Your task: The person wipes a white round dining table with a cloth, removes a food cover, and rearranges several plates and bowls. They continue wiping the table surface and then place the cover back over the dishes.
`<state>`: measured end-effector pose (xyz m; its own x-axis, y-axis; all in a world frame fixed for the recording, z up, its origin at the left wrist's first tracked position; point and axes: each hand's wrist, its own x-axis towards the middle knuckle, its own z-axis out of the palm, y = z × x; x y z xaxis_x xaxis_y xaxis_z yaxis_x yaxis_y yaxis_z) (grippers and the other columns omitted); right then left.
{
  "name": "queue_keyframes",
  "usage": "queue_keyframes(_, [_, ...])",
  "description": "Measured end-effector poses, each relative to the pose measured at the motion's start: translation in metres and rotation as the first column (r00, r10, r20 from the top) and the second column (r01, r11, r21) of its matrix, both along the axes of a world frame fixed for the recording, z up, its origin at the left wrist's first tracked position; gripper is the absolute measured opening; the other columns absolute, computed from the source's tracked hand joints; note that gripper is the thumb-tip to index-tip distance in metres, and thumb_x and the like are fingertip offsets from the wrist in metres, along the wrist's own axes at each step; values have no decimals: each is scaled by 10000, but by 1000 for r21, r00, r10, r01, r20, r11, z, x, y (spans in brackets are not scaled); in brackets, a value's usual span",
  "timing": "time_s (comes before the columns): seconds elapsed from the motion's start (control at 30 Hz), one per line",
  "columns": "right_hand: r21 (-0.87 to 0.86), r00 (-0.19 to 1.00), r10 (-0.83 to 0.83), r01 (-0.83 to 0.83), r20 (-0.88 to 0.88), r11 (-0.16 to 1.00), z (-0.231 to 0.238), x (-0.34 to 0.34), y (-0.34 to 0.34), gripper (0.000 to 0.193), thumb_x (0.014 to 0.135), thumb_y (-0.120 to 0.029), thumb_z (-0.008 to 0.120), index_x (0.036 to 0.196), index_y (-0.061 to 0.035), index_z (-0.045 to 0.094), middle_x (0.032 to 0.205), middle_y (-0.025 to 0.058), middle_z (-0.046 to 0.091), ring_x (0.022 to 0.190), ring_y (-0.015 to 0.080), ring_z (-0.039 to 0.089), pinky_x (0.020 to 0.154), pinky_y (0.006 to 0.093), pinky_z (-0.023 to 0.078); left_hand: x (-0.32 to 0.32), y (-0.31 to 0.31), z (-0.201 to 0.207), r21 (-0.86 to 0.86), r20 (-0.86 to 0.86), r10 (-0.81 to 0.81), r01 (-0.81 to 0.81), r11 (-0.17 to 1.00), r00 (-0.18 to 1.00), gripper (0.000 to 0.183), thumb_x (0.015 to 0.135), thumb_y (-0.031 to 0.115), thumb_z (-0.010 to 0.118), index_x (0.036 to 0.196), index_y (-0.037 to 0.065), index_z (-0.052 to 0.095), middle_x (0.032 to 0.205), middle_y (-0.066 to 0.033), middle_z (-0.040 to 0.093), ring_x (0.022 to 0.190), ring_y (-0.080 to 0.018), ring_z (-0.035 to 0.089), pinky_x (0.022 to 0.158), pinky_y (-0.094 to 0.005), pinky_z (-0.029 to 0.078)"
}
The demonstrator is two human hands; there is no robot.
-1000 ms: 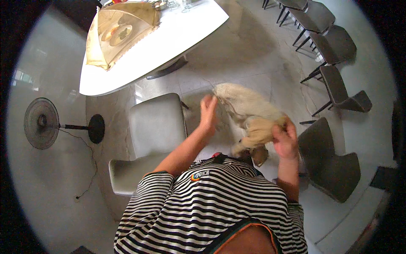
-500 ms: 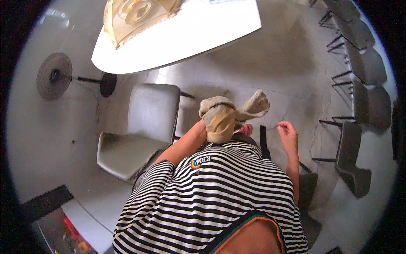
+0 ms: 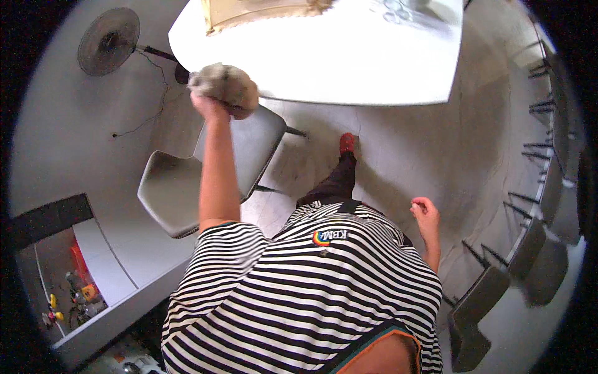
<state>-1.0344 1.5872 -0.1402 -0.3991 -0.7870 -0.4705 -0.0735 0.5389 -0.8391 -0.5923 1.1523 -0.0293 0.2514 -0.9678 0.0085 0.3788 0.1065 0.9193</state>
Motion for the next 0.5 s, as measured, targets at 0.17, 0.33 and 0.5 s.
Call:
queue_keyframes(0.17, [7, 1000, 13, -13, -12, 1000, 11, -49, -101, 134, 929, -61, 618, 1055, -21, 644, 922, 24, 657, 799, 107, 627, 721, 251, 509, -132, 4, -110, 222, 975, -195, -364, 905, 110, 828, 792, 593, 705, 1451, 168, 438, 1514, -194, 294, 1416, -426, 217, 1112, -587, 268])
queue_keyframes(0.33, [-4, 994, 107, -107, -24, 994, 32, -79, -209, 141, 941, -60, 604, 1068, -8, 638, 952, 35, 663, 814, 116, 642, 714, 257, 516, -132, 3, -121, -32, 961, 104, -270, 962, 256, 994, 646, 616, 797, 1436, 139, 427, 1493, -238, 252, 1395, -441, 206, 1130, -577, 222])
queue_keyframes(0.5, [-125, 918, 380, -392, -111, 911, 34, -85, -314, 140, 965, -57, 581, 1090, -11, 623, 991, 37, 663, 851, 106, 643, 743, 238, 512, -129, 10, -106, 63, 929, 96, -410, 910, 357, 1198, 556, 397, 934, 1504, 119, 257, 1508, -275, 130, 1391, -457, 212, 1150, -544, 241])
